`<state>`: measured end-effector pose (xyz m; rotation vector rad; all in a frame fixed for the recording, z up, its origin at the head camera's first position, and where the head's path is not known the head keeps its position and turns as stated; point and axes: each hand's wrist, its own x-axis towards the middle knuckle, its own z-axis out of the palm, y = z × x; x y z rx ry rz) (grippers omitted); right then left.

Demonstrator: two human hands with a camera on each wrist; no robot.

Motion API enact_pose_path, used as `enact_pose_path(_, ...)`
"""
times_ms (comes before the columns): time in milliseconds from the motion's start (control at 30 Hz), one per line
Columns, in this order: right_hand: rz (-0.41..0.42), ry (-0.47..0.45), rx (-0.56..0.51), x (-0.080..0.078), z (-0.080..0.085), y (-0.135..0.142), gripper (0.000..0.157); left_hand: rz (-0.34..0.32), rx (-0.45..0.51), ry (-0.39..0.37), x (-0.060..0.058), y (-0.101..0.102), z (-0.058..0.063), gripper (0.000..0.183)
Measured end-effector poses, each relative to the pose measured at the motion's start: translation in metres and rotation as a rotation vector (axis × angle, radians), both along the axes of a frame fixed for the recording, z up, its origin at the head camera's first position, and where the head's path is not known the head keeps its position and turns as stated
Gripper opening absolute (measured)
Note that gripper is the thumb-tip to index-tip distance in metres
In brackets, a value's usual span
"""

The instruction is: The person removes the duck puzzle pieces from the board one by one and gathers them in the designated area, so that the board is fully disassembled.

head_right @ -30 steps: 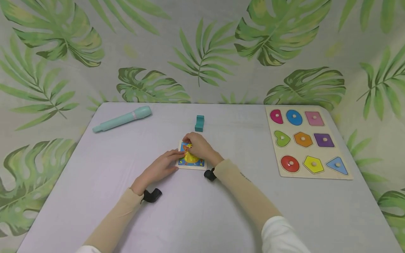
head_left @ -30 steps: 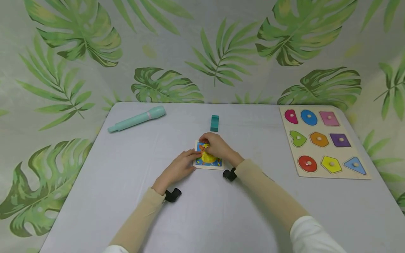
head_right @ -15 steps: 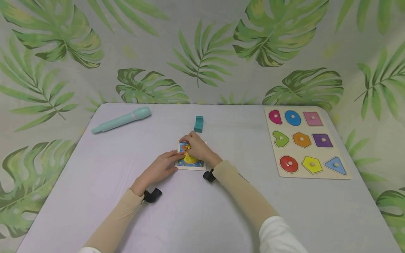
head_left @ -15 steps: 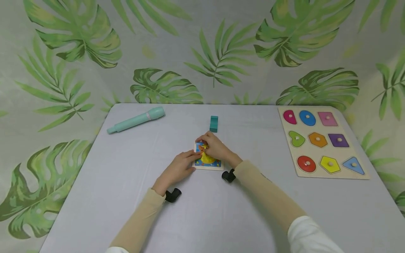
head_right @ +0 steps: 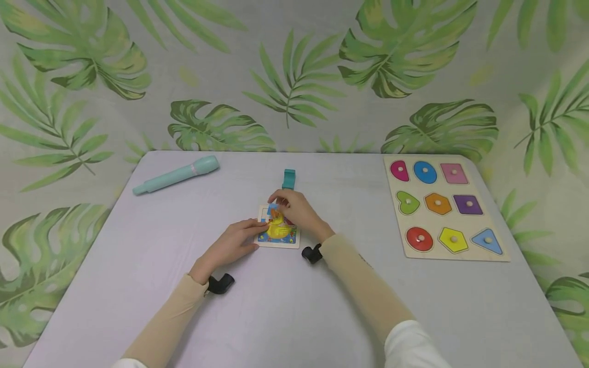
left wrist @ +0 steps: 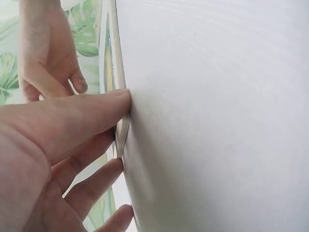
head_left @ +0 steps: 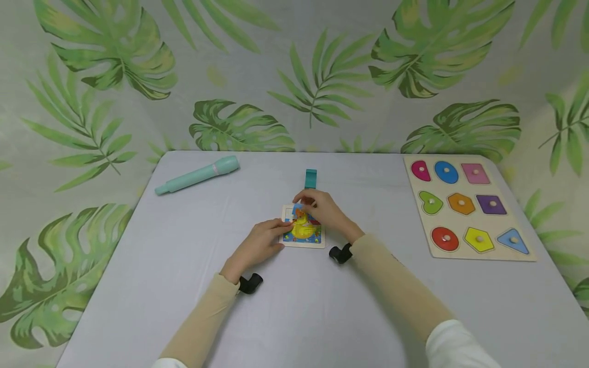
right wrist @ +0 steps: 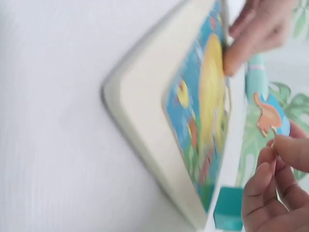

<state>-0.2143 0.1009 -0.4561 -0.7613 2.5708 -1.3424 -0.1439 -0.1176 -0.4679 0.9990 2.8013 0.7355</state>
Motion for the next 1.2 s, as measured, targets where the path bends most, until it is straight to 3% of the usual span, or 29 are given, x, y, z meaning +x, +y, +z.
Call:
enact_pose_path(233, -0.098, -0.09, -0.046, -0.003, 0.004, 0.046, 0.021, 0.007, -0.004, -0.022, 0.0, 0.0, -0.001, 0.051)
enact_pose_path(467, -0.213, -0.178, 0.037, -0.011, -0.001, 0.094, 0.024, 0.008, 0.005, -0.028, 0.0, 0.0, -0.003, 0.051)
enact_pose_path(667, -0.232, -0.206, 0.132, -0.017, -0.004, 0.106, 0.023, -0.006, 0.025, -0.018, -0.001, 0.0, -0.003, 0.051)
enact_pose_path(933, -0.216, -0.157, 0.204, -0.016, -0.007, 0.102, 0.02, -0.007, 0.035, -0.039, -0.003, 0.0, -0.003, 0.051)
enact_pose_path(1200, -0.173, 0.016, 0.3, -0.013, -0.01, 0.098, 0.015, -0.001, 0.037, -0.053, -0.003, 0.001, -0.004, 0.05)
